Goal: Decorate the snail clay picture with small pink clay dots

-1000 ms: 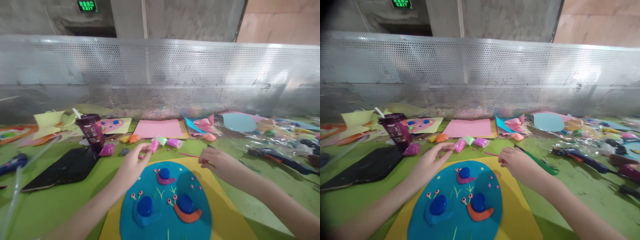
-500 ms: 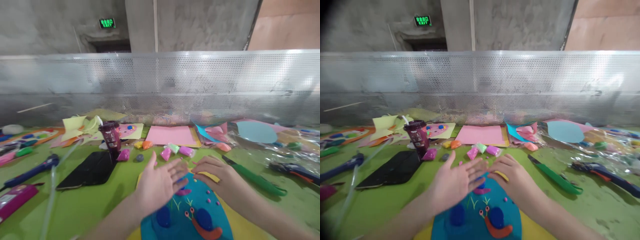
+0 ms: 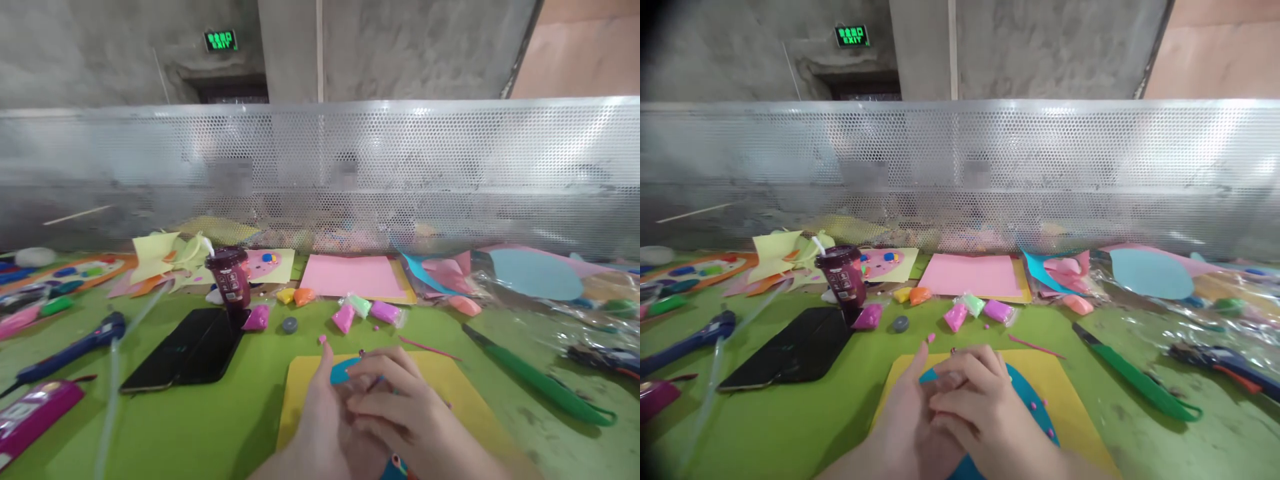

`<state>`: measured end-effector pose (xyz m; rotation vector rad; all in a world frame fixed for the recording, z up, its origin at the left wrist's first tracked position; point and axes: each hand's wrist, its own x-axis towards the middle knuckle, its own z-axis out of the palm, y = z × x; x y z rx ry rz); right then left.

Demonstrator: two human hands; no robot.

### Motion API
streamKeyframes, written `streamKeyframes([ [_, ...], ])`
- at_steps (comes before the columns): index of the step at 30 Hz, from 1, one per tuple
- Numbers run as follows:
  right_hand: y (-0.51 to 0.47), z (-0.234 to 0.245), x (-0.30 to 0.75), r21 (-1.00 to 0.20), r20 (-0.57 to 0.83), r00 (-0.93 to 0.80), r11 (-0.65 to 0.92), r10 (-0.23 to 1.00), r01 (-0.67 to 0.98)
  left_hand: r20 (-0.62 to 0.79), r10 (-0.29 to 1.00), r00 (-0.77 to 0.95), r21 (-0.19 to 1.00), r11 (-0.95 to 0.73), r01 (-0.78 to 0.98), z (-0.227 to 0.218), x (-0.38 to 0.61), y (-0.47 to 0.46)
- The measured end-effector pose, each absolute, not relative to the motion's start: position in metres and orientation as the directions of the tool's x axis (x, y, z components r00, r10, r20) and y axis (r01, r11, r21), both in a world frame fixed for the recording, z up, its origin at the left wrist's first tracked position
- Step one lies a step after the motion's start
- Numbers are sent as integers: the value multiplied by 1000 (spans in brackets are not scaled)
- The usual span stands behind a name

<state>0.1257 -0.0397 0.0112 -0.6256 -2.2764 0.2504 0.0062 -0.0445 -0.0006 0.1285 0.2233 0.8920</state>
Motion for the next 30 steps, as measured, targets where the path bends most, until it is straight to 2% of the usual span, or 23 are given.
streamKeyframes([
  [2,-35,16,136,-298,637,-609,880,472,370,-170,830,532,482,541,-689,2,3,-40],
  [3,-32,21,144,-260,638,-611,879,468,400,-170,881,442,725,415,-549,4,-2,-36],
  [5,-25,31,167,-197,637,-588,843,498,501,-120,938,324,900,240,-363,7,-17,-25],
  [6,-23,34,181,-192,636,-556,808,535,558,60,974,219,990,-85,110,8,-27,-18],
  [7,-22,37,195,-204,619,-535,775,575,598,129,978,163,947,-171,274,7,-37,-10],
  [11,-33,24,241,-248,544,-513,712,664,657,230,963,140,781,-269,564,-13,-70,18],
  [15,-49,-7,260,-234,466,-527,674,710,701,241,949,203,620,-312,720,-35,-79,29],
  [19,-53,-23,263,-270,343,-582,671,737,691,267,936,230,512,-340,789,-43,-81,30],
  [25,-54,-25,265,-371,275,-557,622,783,690,258,945,200,474,-305,826,-44,-86,33],
  [30,-58,-16,267,-487,260,-452,520,853,702,79,997,26,548,-65,834,-28,-77,26],
])
